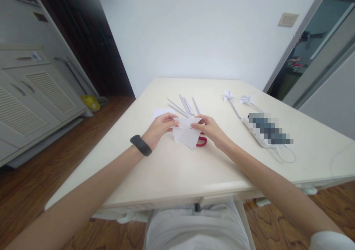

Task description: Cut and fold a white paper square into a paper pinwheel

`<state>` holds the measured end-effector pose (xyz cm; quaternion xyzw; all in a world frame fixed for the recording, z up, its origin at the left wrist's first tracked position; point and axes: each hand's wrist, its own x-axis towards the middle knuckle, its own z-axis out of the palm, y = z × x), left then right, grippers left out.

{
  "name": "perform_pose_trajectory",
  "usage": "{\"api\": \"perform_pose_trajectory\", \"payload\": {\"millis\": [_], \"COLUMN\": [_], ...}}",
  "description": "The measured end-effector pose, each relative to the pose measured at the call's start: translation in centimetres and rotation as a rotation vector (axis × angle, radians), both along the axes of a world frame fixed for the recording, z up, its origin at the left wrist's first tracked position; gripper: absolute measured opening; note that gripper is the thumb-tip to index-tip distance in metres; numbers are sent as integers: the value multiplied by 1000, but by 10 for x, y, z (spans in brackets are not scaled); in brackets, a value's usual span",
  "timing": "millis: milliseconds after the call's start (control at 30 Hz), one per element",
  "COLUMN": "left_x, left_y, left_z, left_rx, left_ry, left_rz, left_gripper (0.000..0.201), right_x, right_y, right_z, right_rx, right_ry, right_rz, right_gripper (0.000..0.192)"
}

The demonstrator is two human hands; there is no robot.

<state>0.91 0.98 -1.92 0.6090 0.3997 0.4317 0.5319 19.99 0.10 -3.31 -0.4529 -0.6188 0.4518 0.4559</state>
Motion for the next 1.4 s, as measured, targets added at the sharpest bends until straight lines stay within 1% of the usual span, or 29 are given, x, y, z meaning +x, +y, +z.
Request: {"api": "perform_pose_trajectory", "payload": {"millis": [167,367,433,600,767,867,1033,1167,1400], "left_x": [-3,-6,-5,0,3,3,2,2,3], "left_y": [3,5,4,0,-3,-3,-2,-2,-4], "left_z": [-3,-8,-8,-4,-2,-3,-4,-4,-2], "left_rx": [13,-43,-41,17,33,31,47,55,44], "left_ry": [37,195,217,221,184,181,176,171,187], "left_rz": [-8,-28,-37,-45,-83,-85,-113,-135,-116], "left_gripper": [14,16,17,21,18,15,11,10,16], "right_x": [0,0,0,-1,-4,-5,-5,-5,-5], "right_y": [0,2,3,2,0,-2,-5,-6,-6], "right_z": [1,-1,-3,-6,-8,-7,-2,1,-1], "right_rx": [36,59,50,-10,17,5,-10,11,15], "right_ry": [18,20,8,-70,-121,-118,-35,1,4], "right_rz": [-31,-17,1,109,185,195,190,176,200], "right_gripper": [14,13,15,15,15,15,20,17,21]}}
